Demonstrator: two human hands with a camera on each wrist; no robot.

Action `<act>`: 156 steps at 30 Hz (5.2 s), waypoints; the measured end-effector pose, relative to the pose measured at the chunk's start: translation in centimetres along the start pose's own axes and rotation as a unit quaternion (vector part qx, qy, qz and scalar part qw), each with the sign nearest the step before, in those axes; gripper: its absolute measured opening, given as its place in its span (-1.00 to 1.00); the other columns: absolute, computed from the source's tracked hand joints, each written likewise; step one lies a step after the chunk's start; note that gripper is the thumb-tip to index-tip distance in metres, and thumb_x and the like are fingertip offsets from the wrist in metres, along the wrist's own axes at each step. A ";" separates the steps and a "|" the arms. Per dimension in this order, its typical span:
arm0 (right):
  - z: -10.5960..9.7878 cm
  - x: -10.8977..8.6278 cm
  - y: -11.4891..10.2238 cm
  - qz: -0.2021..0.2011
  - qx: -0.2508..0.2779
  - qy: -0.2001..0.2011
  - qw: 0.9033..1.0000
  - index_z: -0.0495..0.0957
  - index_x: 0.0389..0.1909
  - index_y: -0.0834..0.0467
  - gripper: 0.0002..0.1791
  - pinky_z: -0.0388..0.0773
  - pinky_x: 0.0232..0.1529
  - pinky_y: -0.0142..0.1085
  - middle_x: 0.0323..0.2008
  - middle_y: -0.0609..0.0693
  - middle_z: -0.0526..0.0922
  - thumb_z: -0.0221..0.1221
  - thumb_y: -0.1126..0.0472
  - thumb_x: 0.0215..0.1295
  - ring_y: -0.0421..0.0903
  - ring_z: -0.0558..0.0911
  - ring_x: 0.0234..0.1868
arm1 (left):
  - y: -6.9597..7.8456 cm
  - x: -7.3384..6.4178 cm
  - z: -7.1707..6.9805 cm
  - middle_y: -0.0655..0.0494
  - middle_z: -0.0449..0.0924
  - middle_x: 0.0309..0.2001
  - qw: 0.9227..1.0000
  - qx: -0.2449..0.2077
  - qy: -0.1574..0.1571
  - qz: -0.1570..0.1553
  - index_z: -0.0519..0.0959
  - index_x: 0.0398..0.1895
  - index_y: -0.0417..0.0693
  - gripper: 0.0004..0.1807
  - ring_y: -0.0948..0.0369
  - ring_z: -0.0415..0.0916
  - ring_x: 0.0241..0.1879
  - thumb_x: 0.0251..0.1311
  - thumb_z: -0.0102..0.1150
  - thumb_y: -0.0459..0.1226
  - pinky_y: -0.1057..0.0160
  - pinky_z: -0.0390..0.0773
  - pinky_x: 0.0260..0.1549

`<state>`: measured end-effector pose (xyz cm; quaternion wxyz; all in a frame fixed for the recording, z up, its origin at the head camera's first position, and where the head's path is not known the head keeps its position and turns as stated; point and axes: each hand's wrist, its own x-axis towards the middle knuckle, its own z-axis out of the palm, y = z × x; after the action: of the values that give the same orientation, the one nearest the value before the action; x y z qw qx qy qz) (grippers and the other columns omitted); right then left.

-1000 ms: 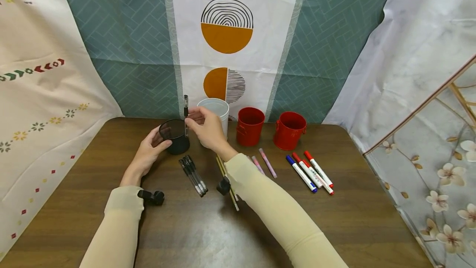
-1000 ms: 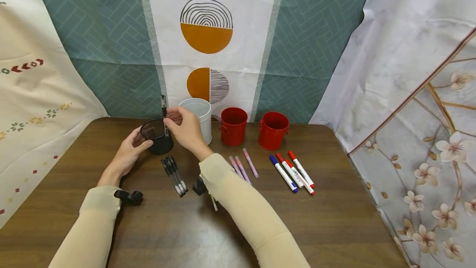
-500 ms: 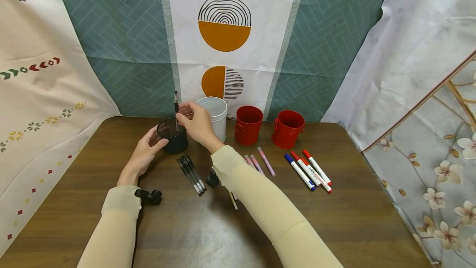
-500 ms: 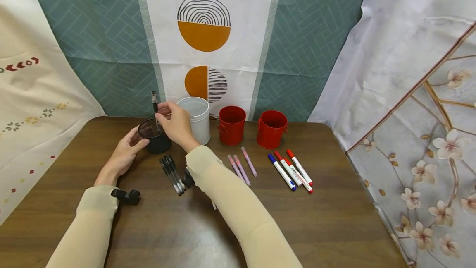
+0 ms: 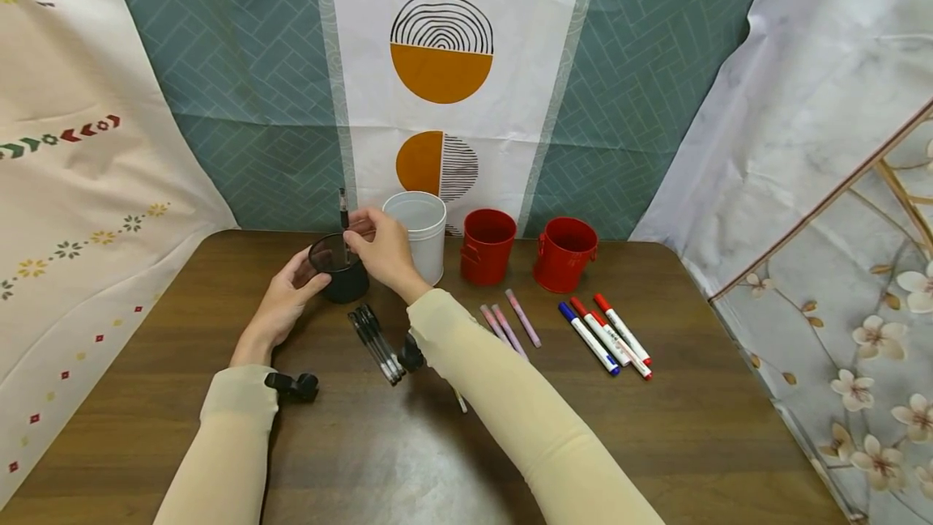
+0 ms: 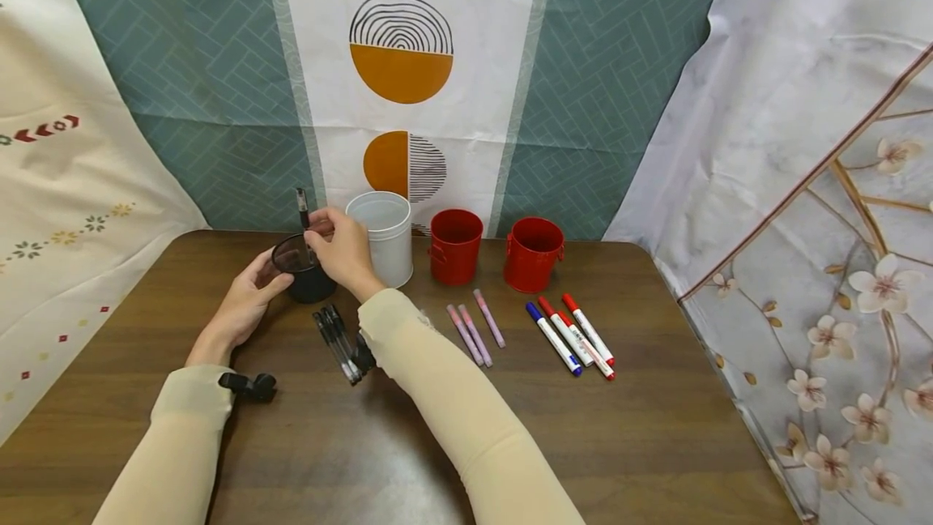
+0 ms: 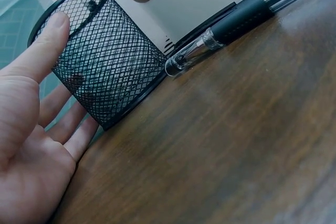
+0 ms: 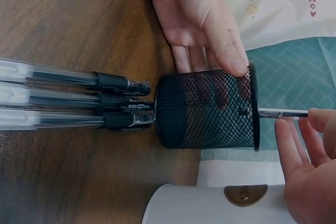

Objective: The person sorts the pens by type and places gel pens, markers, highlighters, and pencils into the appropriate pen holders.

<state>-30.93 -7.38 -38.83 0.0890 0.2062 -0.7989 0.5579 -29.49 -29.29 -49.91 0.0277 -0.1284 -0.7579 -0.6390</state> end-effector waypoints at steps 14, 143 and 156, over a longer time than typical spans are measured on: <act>0.2 -0.2 0.3 0.016 -0.062 0.006 0.998 0.70 0.07 0.17 -0.77 0.58 -0.17 -0.57 -0.13 0.04 0.83 0.36 0.25 0.46 -0.17 0.75 -0.21 | 0.3 -0.1 0.0 -0.28 0.25 0.56 1.000 0.004 0.006 -0.012 0.12 0.72 0.06 -0.25 -0.03 0.26 0.51 0.59 0.16 -0.18 0.57 0.46 0.14; 0.1 -11.8 1.2 -0.056 -0.449 -0.213 0.866 0.68 -0.41 0.04 -0.80 0.57 -0.38 -0.32 -0.34 -0.07 0.60 0.49 0.06 0.27 -0.14 0.60 -0.41 | 0.3 0.0 0.1 -0.23 0.14 0.64 1.000 -0.007 -0.009 -0.022 0.06 0.74 0.04 -0.21 -0.20 0.07 0.61 0.58 0.17 -0.17 0.60 0.41 0.17; 0.4 -11.7 0.9 -0.054 -0.455 -0.223 0.861 0.54 -0.65 0.00 -0.63 0.54 -0.46 -0.32 -0.41 -0.07 0.59 0.49 0.13 0.25 -0.15 0.58 -0.46 | 0.3 0.0 0.1 -0.23 0.15 0.63 1.000 -0.006 -0.006 -0.020 0.07 0.74 0.05 -0.21 -0.21 0.09 0.61 0.58 0.18 -0.17 0.61 0.40 0.17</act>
<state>-20.72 -4.81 -44.11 0.0219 0.3046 -0.9499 0.0662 -29.46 -29.13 -49.65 0.0096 -0.1172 -0.7567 -0.6431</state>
